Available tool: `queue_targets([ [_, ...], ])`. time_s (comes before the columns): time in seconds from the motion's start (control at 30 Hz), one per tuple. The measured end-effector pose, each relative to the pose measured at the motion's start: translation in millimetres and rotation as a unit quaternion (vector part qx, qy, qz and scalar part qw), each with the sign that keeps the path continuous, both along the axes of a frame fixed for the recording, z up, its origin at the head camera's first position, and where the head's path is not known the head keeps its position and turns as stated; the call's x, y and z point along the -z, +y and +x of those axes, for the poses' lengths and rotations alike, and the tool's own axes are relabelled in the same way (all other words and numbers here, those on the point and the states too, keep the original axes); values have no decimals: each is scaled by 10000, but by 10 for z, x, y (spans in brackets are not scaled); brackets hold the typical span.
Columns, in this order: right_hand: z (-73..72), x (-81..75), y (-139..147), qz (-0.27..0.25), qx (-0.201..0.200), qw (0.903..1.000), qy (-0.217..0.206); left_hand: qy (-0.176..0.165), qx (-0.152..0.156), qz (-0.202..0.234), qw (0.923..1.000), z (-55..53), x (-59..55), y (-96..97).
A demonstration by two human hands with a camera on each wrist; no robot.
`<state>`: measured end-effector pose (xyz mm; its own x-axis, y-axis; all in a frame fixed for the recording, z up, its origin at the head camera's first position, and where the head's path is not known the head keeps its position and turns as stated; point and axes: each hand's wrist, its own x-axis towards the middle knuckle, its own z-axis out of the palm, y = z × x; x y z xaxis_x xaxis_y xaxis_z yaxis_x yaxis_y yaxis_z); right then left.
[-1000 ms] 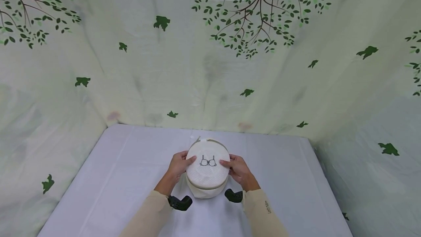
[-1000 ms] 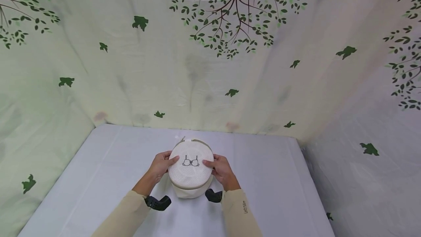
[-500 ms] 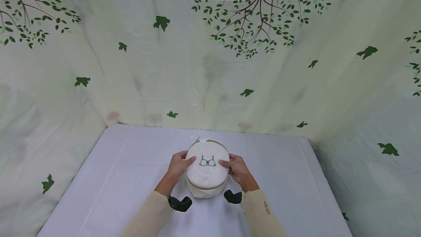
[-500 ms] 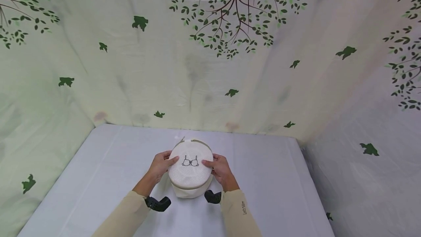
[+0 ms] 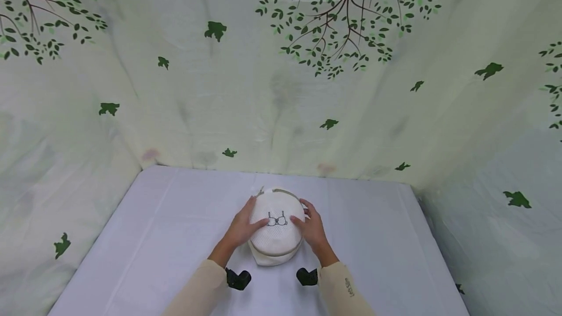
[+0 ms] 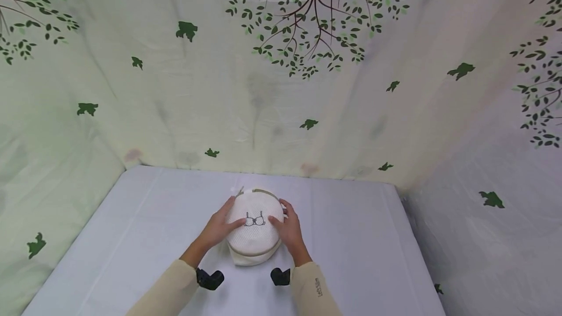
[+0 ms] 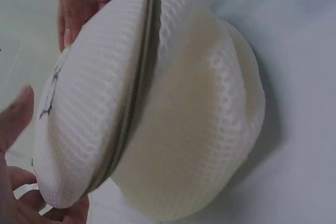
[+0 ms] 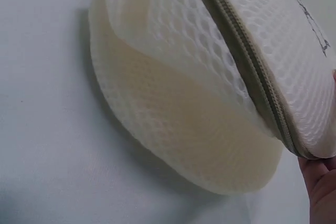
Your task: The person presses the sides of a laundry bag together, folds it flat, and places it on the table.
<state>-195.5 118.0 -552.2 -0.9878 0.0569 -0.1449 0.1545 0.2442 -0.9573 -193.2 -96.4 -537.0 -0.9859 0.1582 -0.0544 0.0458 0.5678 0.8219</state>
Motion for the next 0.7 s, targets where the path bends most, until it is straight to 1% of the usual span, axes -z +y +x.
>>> queue_targets([
  [0.1,50,50,2,557,-190,9974,408,152,533,-283,9981,12,32,-20],
  [0.17,78,85,10,923,-370,9921,769,207,829,-490,9951,19,50,-29],
  [0.27,109,139,27,1429,-698,9785,1311,328,1127,-813,9898,29,72,-41],
  [0.37,131,195,45,1812,-1095,9607,1796,636,1293,-1237,9818,31,105,-49],
  [0.5,157,247,64,2291,-1504,9412,1977,1072,1473,-1996,9628,21,143,-46],
  [0.57,168,250,66,2561,-1647,9312,2004,1165,1569,-2305,9532,18,148,-39],
  [0.63,168,241,66,2802,-1784,9205,2059,1226,1641,-2445,9478,20,140,-31],
  [0.7,161,233,68,3051,-1931,9084,2109,1290,1690,-2514,9442,20,134,-22],
])
